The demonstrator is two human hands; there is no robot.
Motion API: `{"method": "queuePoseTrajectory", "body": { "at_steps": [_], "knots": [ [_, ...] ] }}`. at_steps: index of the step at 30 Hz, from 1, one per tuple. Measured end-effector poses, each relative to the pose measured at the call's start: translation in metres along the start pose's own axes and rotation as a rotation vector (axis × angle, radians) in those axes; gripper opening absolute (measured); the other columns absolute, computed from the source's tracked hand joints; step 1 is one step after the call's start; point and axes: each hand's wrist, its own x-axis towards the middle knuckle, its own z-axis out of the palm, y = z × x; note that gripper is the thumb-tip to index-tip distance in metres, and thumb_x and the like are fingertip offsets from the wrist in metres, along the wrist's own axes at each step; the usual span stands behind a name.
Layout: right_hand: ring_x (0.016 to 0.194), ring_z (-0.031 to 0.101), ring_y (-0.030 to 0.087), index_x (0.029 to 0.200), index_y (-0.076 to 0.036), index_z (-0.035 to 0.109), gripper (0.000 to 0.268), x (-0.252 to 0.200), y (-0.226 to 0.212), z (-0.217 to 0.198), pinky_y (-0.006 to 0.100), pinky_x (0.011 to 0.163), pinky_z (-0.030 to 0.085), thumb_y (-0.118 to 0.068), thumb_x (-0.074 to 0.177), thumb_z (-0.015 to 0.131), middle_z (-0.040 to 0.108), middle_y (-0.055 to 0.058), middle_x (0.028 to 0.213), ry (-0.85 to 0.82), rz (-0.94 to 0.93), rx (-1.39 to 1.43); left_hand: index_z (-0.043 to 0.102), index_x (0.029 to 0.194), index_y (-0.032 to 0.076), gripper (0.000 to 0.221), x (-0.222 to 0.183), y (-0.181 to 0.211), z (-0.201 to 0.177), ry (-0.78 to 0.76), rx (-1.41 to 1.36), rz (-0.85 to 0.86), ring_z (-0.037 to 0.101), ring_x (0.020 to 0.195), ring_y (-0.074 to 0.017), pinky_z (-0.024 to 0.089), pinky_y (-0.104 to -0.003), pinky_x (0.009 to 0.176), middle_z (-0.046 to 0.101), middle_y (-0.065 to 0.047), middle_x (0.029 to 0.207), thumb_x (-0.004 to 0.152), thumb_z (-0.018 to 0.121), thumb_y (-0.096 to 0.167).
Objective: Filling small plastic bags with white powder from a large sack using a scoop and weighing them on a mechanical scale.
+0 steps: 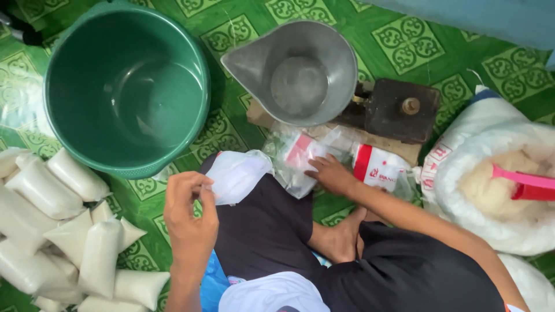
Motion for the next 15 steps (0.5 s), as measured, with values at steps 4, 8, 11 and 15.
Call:
{"method": "queuePoseTrajectory", "body": {
  "at_steps": [4, 8, 11, 15],
  "knots": [
    [0.136, 0.041, 0.033, 0.123, -0.028, 0.065, 0.046, -0.020, 0.003, -0.071, 0.054, 0.106, 0.033, -0.016, 0.078, 0.070, 0.048, 0.008, 0.146, -0.013, 0.134, 0.388, 0.058, 0.097, 0.006, 0.019, -0.002, -0.009, 0.002, -0.062, 0.002, 0.012, 0.054, 0.072, -0.0180, 0.051, -0.029, 0.069, 0.047, -0.016, 0.116, 0.090, 0.047, -0.009],
    [0.112, 0.064, 0.024, 0.118, -0.011, 0.070, 0.037, -0.055, 0.012, -0.126, 0.036, 0.097, 0.046, -0.019, 0.082, 0.066, 0.069, 0.009, 0.124, 0.099, 0.298, 0.893, 0.061, 0.076, 0.006, 0.028, 0.003, -0.006, 0.009, -0.178, -0.016, 0.163, 0.052, 0.092, -0.0216, 0.046, -0.031, 0.072, 0.055, -0.019, 0.116, 0.081, 0.044, -0.017],
    [0.104, 0.069, 0.028, 0.120, 0.000, 0.065, 0.045, -0.090, 0.013, -0.159, 0.037, 0.086, 0.055, -0.032, 0.089, 0.059, 0.072, 0.018, 0.115, 0.050, 0.469, 1.504, 0.065, 0.071, 0.010, 0.033, 0.001, -0.001, 0.018, -0.228, 0.000, 0.167, 0.051, 0.067, -0.0175, 0.047, -0.030, 0.076, 0.058, -0.015, 0.124, 0.082, 0.047, -0.016],
    [0.113, 0.063, 0.045, 0.131, 0.012, 0.049, 0.059, -0.137, 0.013, -0.203, 0.049, 0.089, 0.055, -0.032, 0.092, 0.057, 0.064, 0.038, 0.118, 0.014, 0.274, 2.172, 0.071, 0.102, 0.004, 0.039, -0.004, -0.008, 0.033, -0.268, 0.157, 0.189, 0.062, 0.099, -0.0296, 0.049, -0.040, 0.089, 0.064, -0.010, 0.123, 0.079, 0.047, -0.017]
  ]
}}
